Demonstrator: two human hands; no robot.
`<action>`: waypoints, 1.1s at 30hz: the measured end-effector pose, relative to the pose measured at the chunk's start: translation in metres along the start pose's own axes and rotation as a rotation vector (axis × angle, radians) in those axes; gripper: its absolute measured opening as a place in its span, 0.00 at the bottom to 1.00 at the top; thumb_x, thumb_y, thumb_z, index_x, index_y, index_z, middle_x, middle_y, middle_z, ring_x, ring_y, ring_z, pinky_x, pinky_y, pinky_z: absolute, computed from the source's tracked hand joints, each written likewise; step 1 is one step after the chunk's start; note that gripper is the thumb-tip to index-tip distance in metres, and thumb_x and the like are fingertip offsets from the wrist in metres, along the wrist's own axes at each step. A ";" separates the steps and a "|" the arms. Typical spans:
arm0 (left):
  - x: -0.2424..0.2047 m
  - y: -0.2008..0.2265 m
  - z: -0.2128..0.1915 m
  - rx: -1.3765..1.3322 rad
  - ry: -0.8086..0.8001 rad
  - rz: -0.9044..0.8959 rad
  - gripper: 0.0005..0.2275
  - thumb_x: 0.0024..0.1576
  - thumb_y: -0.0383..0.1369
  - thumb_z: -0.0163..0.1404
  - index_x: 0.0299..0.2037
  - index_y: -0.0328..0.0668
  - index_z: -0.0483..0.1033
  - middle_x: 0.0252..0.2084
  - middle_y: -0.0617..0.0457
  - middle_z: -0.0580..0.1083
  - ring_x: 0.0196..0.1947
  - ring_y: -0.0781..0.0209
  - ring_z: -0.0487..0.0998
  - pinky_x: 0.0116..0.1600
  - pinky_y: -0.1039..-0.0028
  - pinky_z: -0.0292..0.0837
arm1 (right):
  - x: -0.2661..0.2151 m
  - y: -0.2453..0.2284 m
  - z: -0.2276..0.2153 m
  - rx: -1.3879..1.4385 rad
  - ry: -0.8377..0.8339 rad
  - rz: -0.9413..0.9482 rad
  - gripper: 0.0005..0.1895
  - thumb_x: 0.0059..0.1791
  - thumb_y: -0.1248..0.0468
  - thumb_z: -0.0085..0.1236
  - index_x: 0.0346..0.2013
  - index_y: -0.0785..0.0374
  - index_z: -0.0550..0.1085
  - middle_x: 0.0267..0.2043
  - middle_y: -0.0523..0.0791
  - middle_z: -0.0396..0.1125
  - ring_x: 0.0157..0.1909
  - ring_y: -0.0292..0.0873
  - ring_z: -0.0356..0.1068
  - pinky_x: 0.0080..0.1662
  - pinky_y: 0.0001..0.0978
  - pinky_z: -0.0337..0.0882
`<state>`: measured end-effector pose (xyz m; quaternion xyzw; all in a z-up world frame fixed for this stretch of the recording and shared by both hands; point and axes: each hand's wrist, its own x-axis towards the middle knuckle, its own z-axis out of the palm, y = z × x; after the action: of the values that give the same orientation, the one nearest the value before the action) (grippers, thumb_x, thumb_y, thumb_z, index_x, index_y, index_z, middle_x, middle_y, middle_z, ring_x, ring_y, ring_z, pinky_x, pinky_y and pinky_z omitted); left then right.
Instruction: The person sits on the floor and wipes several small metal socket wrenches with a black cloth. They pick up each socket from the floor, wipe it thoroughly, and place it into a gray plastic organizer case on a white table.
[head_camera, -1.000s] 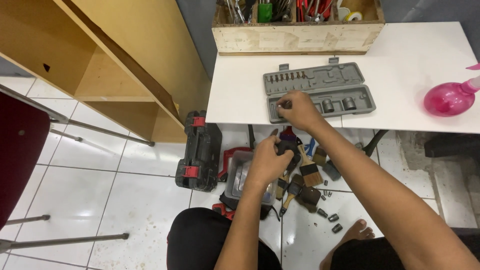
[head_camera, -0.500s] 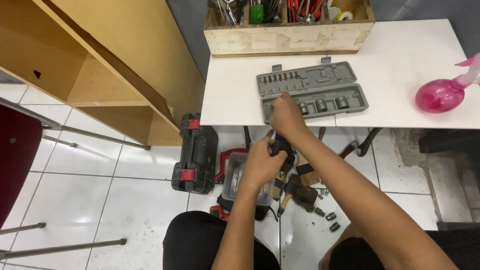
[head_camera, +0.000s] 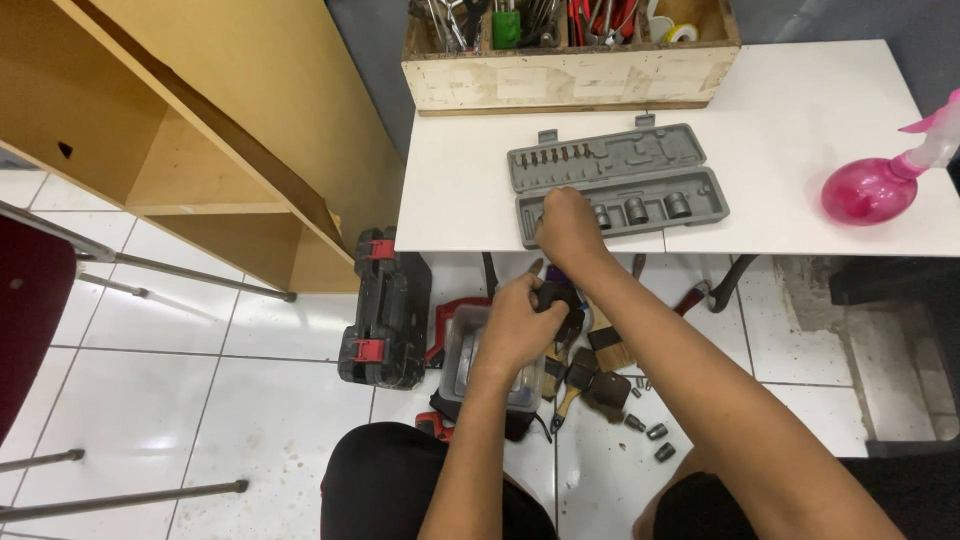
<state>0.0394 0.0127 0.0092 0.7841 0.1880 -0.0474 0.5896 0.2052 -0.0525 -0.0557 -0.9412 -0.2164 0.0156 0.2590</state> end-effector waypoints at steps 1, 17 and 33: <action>-0.001 0.000 0.000 -0.001 0.000 0.000 0.17 0.51 0.26 0.50 0.48 0.18 0.76 0.27 0.46 0.69 0.30 0.58 0.73 0.28 0.71 0.70 | 0.000 0.000 0.000 -0.001 0.000 -0.001 0.04 0.45 0.76 0.57 0.29 0.78 0.77 0.27 0.56 0.66 0.32 0.52 0.75 0.33 0.37 0.78; -0.002 0.000 -0.001 0.001 -0.002 0.014 0.19 0.52 0.26 0.50 0.51 0.16 0.74 0.28 0.47 0.67 0.30 0.59 0.73 0.29 0.71 0.71 | -0.007 0.004 -0.043 0.171 -0.089 -0.135 0.09 0.48 0.78 0.58 0.41 0.73 0.80 0.40 0.59 0.74 0.46 0.57 0.75 0.46 0.45 0.77; 0.034 -0.020 0.024 0.099 -0.018 0.157 0.06 0.50 0.28 0.50 0.31 0.33 0.76 0.21 0.46 0.69 0.26 0.57 0.72 0.28 0.70 0.68 | -0.071 0.017 -0.112 0.954 -0.401 0.088 0.06 0.42 0.68 0.51 0.19 0.62 0.73 0.14 0.40 0.56 0.17 0.35 0.58 0.20 0.23 0.57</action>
<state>0.0677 0.0032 -0.0258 0.8241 0.1182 -0.0175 0.5537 0.1635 -0.1489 0.0267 -0.7053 -0.1907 0.3034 0.6117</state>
